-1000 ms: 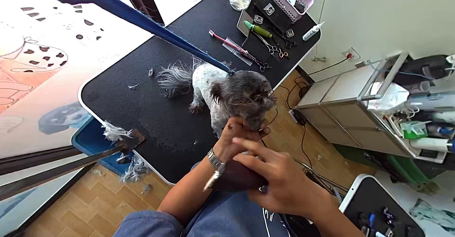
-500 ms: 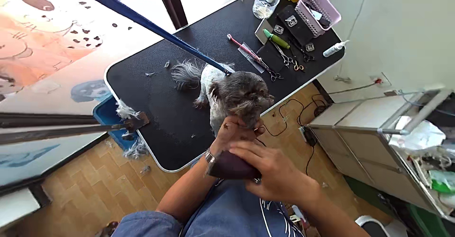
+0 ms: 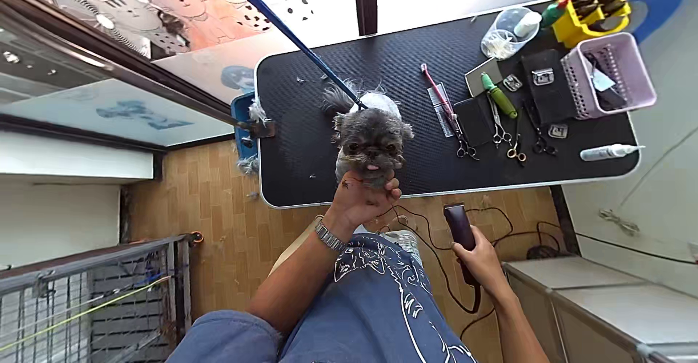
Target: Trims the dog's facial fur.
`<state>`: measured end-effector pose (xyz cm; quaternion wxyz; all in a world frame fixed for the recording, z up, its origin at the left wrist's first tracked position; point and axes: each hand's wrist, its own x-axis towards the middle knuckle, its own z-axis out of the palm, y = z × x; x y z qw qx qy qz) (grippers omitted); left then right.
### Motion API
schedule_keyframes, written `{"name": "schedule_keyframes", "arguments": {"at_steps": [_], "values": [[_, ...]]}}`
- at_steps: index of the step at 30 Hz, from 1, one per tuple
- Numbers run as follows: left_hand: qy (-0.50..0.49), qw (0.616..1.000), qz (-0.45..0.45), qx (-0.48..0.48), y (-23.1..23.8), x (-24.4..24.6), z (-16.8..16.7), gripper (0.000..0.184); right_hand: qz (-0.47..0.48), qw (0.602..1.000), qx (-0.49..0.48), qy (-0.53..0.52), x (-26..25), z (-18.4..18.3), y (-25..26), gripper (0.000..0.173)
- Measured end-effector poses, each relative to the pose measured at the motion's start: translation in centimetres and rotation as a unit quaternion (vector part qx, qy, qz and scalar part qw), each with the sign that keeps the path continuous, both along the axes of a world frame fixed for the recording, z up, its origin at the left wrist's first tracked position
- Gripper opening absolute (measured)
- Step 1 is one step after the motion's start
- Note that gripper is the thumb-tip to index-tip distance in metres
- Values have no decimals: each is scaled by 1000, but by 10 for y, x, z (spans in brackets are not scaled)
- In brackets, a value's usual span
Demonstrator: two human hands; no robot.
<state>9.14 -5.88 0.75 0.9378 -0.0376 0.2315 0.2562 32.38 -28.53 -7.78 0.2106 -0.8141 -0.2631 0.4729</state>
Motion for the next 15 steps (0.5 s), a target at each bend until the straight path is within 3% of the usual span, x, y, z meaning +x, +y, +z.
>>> {"name": "schedule_keyframes", "arguments": {"at_steps": [3,9,15], "values": [[16,1000,9,3,-3,3,0,54,11,1000,-21,-7,15,-28,16,71],[16,1000,14,14,-2,3,2,55,144,979,-10,-142,33,-63,104,60],[-29,999,17,15,3,-3,-4,48,166,958,16,-234,29,-101,165,62]]}}
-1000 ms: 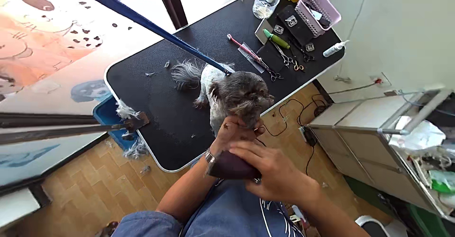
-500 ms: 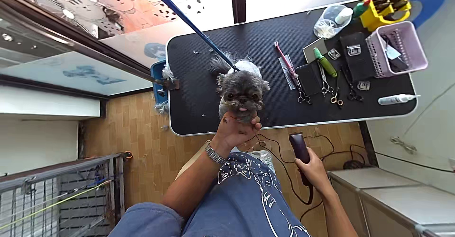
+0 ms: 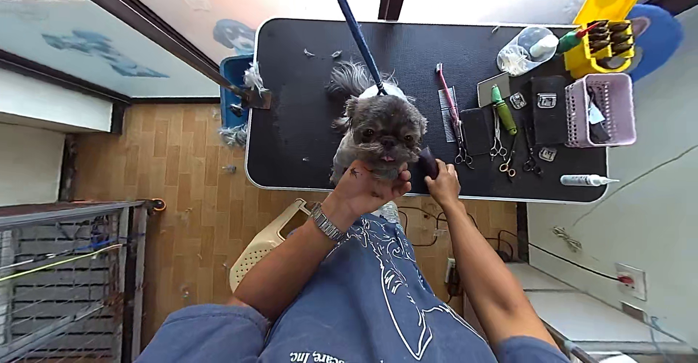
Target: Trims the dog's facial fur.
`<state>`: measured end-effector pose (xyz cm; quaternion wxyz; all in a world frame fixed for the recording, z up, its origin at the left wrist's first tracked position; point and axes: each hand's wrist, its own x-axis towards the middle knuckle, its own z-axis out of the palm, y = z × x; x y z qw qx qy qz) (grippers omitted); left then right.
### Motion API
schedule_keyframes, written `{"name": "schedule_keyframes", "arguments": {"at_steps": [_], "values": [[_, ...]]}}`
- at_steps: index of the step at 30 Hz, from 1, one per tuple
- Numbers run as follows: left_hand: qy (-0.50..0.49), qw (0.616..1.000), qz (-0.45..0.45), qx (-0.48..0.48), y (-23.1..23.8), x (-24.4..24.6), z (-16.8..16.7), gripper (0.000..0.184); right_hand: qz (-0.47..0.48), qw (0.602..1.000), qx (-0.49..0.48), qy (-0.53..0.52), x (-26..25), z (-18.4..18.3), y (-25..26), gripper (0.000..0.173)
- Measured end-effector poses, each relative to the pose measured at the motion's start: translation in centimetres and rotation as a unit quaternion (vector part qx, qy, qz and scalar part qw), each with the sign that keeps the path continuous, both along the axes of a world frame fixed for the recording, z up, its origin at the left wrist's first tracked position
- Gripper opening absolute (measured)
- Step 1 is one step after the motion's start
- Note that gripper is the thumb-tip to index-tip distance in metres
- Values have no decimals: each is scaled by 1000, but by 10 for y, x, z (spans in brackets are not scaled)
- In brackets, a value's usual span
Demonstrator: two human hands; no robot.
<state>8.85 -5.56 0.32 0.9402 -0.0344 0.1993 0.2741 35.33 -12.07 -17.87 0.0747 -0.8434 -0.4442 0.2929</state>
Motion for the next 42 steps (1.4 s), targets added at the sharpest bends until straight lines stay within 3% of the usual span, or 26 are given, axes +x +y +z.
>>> {"name": "schedule_keyframes", "arguments": {"at_steps": [5,7,8,9,10,12,13,15,17,20,22,24,26,28,29,31,33,38,42], "values": [[-9,999,-17,-29,4,-4,-1,48,21,994,75,-81,-8,-10,12,64],[-7,999,-31,-39,7,-7,0,46,-74,987,125,-65,-25,4,2,56],[-4,999,-36,-40,9,-8,1,45,-172,974,148,-17,-37,11,-3,51],[-3,999,-39,-38,11,-10,1,44,-298,938,162,70,-49,16,-5,47],[-2,999,-39,-35,14,-10,2,45,-434,868,165,176,-57,20,-1,46],[-16,999,-35,-34,14,-13,2,48,-631,683,128,345,-55,26,11,68],[-23,999,-34,-35,13,-14,1,49,-676,621,124,376,-48,25,19,76],[-37,998,-27,-34,15,-15,-3,48,-716,566,151,380,-35,14,42,75],[-50,998,-21,-35,12,-14,-6,48,-734,533,196,374,-26,-3,57,61],[-35,998,0,-44,10,-7,0,45,-741,539,223,332,-31,12,79,54],[-21,998,7,-54,7,-2,3,43,-712,601,235,278,-38,25,81,52],[-10,998,16,-52,7,4,4,41,-627,674,290,263,-33,23,75,58],[-4,998,25,-52,1,7,6,42,-531,723,340,282,-19,34,57,57],[-6,999,27,-45,0,8,7,45,-474,710,365,370,-2,66,42,44],[-9,999,27,-45,0,8,7,46,-461,678,368,440,5,86,35,42],[-11,999,29,-41,-1,9,6,44,-466,596,344,556,7,125,31,67],[-7,998,34,-50,-5,11,6,43,-447,560,315,623,-2,154,25,77],[-2,998,46,-49,-7,12,9,35,-305,593,340,662,-34,214,30,73],[-24,997,50,-49,-8,14,7,35,-210,578,380,691,-24,259,38,65]]}}
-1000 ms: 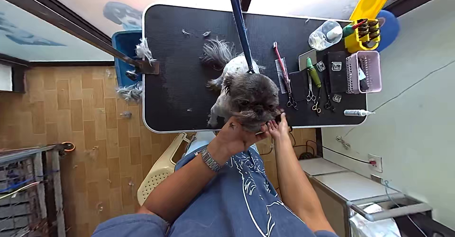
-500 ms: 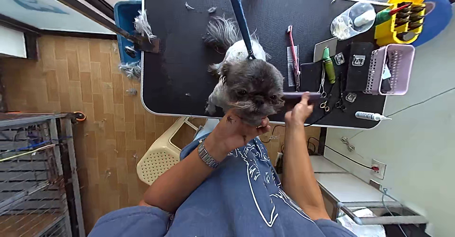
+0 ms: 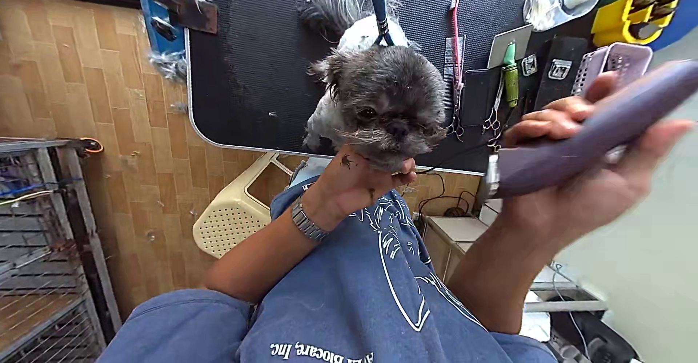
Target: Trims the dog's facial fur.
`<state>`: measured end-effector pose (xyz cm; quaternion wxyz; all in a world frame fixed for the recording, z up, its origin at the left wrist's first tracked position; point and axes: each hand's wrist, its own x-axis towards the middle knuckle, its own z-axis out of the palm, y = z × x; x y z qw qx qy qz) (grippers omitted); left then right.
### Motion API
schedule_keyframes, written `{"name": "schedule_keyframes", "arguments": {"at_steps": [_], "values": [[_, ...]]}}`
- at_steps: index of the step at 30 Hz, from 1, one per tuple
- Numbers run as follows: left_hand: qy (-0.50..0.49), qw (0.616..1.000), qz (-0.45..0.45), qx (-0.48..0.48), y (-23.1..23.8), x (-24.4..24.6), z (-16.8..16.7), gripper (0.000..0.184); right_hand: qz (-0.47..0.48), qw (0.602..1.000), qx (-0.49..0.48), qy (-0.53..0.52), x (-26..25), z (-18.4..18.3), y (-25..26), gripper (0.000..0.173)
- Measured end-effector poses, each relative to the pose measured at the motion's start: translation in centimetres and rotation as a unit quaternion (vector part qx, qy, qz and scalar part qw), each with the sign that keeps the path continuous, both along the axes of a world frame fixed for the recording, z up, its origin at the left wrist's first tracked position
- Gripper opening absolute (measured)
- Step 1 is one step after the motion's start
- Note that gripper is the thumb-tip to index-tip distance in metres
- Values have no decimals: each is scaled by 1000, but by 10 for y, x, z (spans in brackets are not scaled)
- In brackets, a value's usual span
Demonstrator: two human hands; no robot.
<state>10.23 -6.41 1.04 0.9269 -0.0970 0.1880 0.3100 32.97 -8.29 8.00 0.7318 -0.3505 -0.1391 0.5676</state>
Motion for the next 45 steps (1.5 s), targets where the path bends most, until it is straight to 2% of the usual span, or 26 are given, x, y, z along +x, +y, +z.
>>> {"name": "schedule_keyframes", "arguments": {"at_steps": [2,5,8,10,12,13,15,18,20,22,25,27,29,31,33,37,39,40,43,45], "values": [[14,1000,7,1,-1,0,1,35,42,993,50,-93,5,13,-1,48],[49,999,3,-5,-2,2,3,34,41,949,42,-310,-4,25,-4,76],[67,998,13,-17,-5,3,3,30,-10,902,75,-425,-17,31,-4,77],[55,998,24,-7,-6,3,-1,30,-11,904,93,-418,-22,35,5,68],[50,998,29,-1,-5,4,-4,34,14,944,89,-318,-30,40,17,40],[52,998,27,-3,-5,5,-3,37,32,961,86,-262,-31,43,21,37],[54,998,25,-6,-4,5,-2,43,37,985,63,-159,-32,47,29,57],[62,998,26,9,-7,5,-3,38,35,998,1,-53,-34,46,40,82],[73,997,24,24,-11,3,-1,34,62,997,-8,-42,-32,41,43,87],[67,997,31,28,-13,3,-2,34,51,997,-12,-50,-33,39,43,81],[69,996,35,43,-15,1,-1,36,19,995,14,-97,-32,40,39,65],[66,996,34,52,-15,2,-2,37,58,977,59,-195,-25,39,30,35],[62,997,32,36,-12,4,-3,36,73,927,78,-359,-21,41,18,56],[49,998,37,15,-9,6,-4,39,44,871,88,-482,-28,42,5,64],[80,996,19,36,-12,5,-1,38,15,842,111,-528,-36,42,-3,63],[68,997,15,33,-14,6,-2,43,1,825,133,-549,-46,45,-6,59],[46,999,25,-4,-7,9,-6,44,16,840,137,-525,-41,44,-5,59],[43,999,24,-12,-6,10,-6,44,25,861,140,-489,-36,42,-3,58],[62,998,18,-6,-7,13,-4,39,30,947,122,-296,-39,44,13,40],[68,998,16,1,-7,15,-4,36,21,974,93,-205,-44,48,23,46]]}}
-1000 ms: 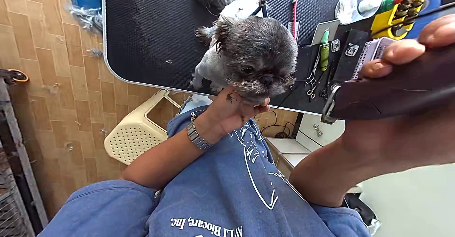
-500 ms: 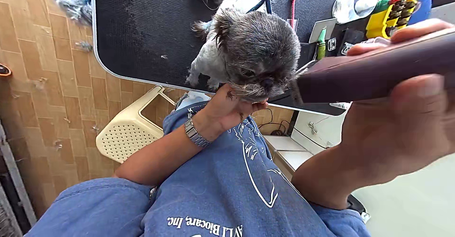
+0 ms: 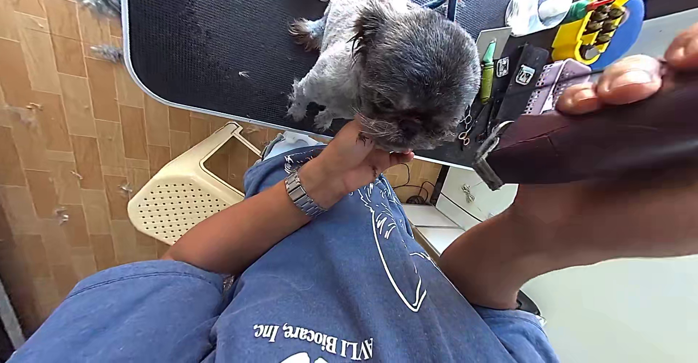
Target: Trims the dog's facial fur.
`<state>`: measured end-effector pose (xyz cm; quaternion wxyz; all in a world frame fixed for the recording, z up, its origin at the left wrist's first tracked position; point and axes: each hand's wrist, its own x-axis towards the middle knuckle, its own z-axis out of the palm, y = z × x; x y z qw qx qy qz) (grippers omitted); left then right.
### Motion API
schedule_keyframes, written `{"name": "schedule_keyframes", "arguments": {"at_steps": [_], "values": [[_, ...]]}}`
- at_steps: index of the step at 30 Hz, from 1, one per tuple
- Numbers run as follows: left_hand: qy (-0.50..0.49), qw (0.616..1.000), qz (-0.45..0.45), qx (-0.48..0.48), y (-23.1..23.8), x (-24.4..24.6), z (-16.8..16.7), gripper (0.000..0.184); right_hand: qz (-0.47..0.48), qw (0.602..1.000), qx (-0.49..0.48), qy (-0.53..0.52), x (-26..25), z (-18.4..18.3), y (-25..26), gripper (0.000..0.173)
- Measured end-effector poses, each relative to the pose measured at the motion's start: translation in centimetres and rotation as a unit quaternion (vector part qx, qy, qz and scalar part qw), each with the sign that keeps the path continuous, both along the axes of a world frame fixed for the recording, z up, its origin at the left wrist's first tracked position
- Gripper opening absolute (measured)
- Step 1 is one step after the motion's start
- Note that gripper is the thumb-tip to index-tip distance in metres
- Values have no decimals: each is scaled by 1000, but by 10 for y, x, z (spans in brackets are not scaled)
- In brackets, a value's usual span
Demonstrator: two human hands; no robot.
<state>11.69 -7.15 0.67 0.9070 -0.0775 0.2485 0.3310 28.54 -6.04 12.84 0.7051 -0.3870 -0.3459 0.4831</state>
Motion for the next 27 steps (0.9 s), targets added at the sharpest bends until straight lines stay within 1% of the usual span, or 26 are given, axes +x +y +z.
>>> {"name": "schedule_keyframes", "arguments": {"at_steps": [2,4,7,9,11,13,14,16,17,19,21,23,25,27], "values": [[-2,1000,2,2,-2,1,-1,36,-6,997,-43,56,0,-1,5,63],[-2,1000,2,-1,-3,2,0,35,5,995,-64,71,2,-5,8,69],[-4,1000,5,8,-5,1,1,34,1,997,-61,57,1,-5,6,63],[-3,1000,4,11,-7,1,0,32,-26,996,-53,59,1,0,3,61],[-4,1000,-2,12,-7,2,0,31,-32,998,-30,55,5,6,-5,57],[-3,1000,-8,15,-7,2,-1,28,2,1000,-13,-17,11,10,-19,37],[1,1000,-10,14,-7,3,0,27,24,997,-16,-66,14,13,-28,40],[0,1000,-13,16,-8,4,-1,26,6,979,-5,-204,10,16,-41,60],[3,1000,-13,18,-8,5,-1,26,-8,964,11,-265,7,16,-46,66],[17,1000,-12,12,-7,6,2,26,-37,935,44,-349,1,15,-53,67],[26,1000,-12,0,-7,7,5,25,-46,924,63,-373,-3,15,-55,63],[29,999,-13,-3,-7,7,7,26,-31,936,70,-345,-2,14,-52,57],[32,999,-13,-1,-7,8,8,25,-10,969,37,-243,-2,13,-45,52],[31,999,-11,10,-7,8,7,26,5,989,3,-145,-4,14,-38,43]]}}
